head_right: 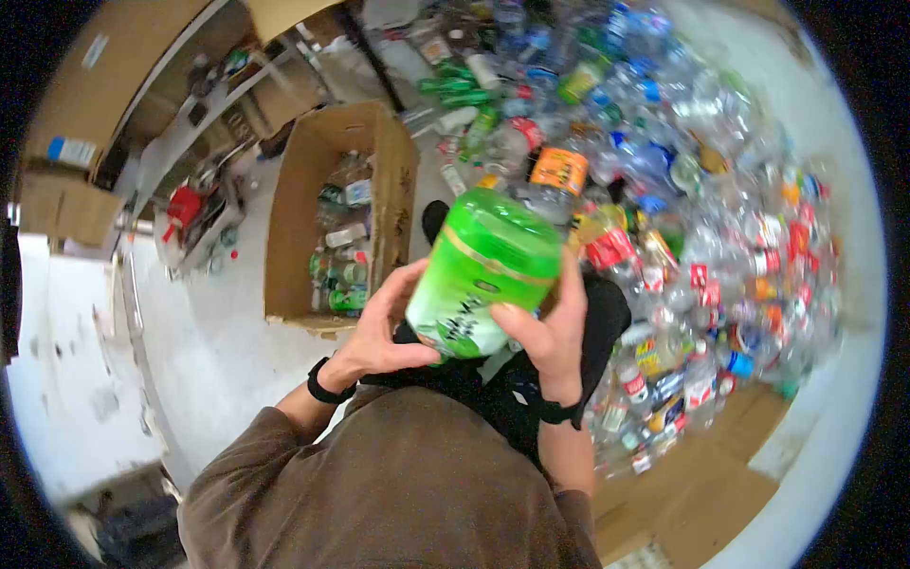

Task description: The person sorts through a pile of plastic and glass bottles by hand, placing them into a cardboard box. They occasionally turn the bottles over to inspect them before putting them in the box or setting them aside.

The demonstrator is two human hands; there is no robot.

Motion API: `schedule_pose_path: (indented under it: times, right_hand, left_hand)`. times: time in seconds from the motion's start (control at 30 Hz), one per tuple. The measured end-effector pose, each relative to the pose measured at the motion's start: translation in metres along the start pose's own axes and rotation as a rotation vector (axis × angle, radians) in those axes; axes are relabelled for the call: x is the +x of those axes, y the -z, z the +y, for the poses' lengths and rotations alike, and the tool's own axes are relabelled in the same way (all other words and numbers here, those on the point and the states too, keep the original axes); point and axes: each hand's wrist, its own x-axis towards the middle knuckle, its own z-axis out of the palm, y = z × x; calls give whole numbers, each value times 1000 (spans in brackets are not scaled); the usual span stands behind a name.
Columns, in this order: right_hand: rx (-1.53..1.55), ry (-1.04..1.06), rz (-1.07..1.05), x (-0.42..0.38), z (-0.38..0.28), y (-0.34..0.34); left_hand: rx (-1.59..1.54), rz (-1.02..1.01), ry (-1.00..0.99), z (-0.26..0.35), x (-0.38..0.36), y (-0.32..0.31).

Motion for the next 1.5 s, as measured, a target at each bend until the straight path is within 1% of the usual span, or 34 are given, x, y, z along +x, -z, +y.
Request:
schedule_pose_path:
  times: [0.03, 0.1, 0.17, 0.2, 0.23, 0.27, 0.3, 0.37, 0.4, 0.5, 0.57, 0.63, 0.67, 0.7, 0.73, 0.77, 0.8, 0.83, 0.87, 0.9, 0.93, 0.97, 1.0, 1.07, 1.13, 1.17, 1.2, 1.23, 1.27, 1.33, 1.37, 1.4, 1.43, 1.5]
  right_hand:
    - [-3, -80, -104, 13, 13, -15]
    - [43, -129, -227, 30, 45, -51]
    - [39, -209, -279, 38, 79, -83]
    - [-30, -231, -315, 42, 88, -97]
    - [-95, -251, -351, 47, 95, -107]
    - [-128, -265, -394, 52, 107, -112]
    - [-120, -273, -410, 54, 124, -113]
    - [-265, -247, -415, 57, 127, -114]
    - [-271, -247, -436, 58, 130, -108]
    - [-239, -411, -463, 55, 131, -79]
    - [-232, -495, -442, 50, 118, -65]
    - [-375, -460, -476, 47, 107, -53]
    - [-465, -423, -523, 47, 102, -47]
    - [-555, -386, -569, 48, 100, -41]
    - [-554, -391, -552, 49, 100, -34]
    - [-701, -307, -629, 48, 102, -27]
    - [-846, -226, -703, 48, 104, -21]
    - [-844, -237, -685, 49, 105, -16]
    - [-879, -243, -728, 50, 108, -12]
    - [-914, -256, -764, 50, 110, -8]
    - [-913, -276, -727, 49, 114, -2]
    - [-939, -277, -744, 46, 119, 6]
    - [-970, -294, -739, 37, 122, 10]
    - [-1026, -273, -736, 34, 126, 14]
    - [-1017, -258, -701, 29, 123, 19]
    - [-980, -251, -670, 25, 123, 21]
    - [-993, -231, -641, 20, 126, 23]
    - [-997, -207, -623, 10, 127, 25]
    - [-1019, -251, -540, 1, 123, 28]
    - [-1027, -53, -499, -11, 111, 40]
    - [-1030, -56, -456, -23, 104, 48]
    - [-992, -26, -398, -29, 97, 55]
    - [-953, 10, -344, -38, 92, 63]
    - [-978, 58, -210, -64, 79, 86]
  left_hand:
    - [-125, 136, 107, -5, -16, 11]
    - [-280, 330, 81, -22, -38, 33]
    - [-352, 504, 138, -24, -51, 48]
    - [-366, 528, 131, -33, -56, 56]
    - [-337, 602, 161, -46, -59, 65]
    - [-308, 674, 190, -57, -62, 74]
    - [-319, 695, 184, -65, -62, 84]
    - [-585, 871, 234, -81, -54, 113]
    - [-583, 919, 236, -104, -51, 135]
    - [-403, 958, 430, -163, -38, 211]
    - [-356, 983, 439, -207, -22, 261]
    - [-291, 1005, 491, -246, 1, 307]
    - [-256, 1032, 430, -276, 11, 329]
    - [-226, 1034, 430, -275, 26, 340]
    - [-203, 1108, 524, -256, 50, 344]
    - [-175, 1179, 618, -243, 73, 345]
    - [-169, 1160, 629, -254, 84, 351]
    - [-94, 1130, 556, -268, 91, 362]
    - [-21, 1102, 482, -282, 98, 372]
    - [428, 749, 529, -323, 88, 399]
    - [1180, 379, 496, -363, 79, 427]
    - [1639, 194, 276, -370, 84, 438]
    - [1505, 202, 397, -377, 81, 434]
    - [1249, 254, 633, -328, 104, 394]
    - [1386, 41, 883, -303, 119, 361]
    - [647, 448, 747, -352, 95, 376]
    - [-89, 774, 469, -398, 71, 389]
    - [53, 859, 548, -384, 64, 366]
    - [342, 840, 396, -312, 85, 291]
    - [444, 674, 306, -334, 46, 302]
    - [543, 799, 367, -273, 61, 239]
    - [477, 788, 375, -235, 73, 209]
    - [489, 762, 354, -206, 78, 182]
    - [538, 598, 179, -155, 85, 134]
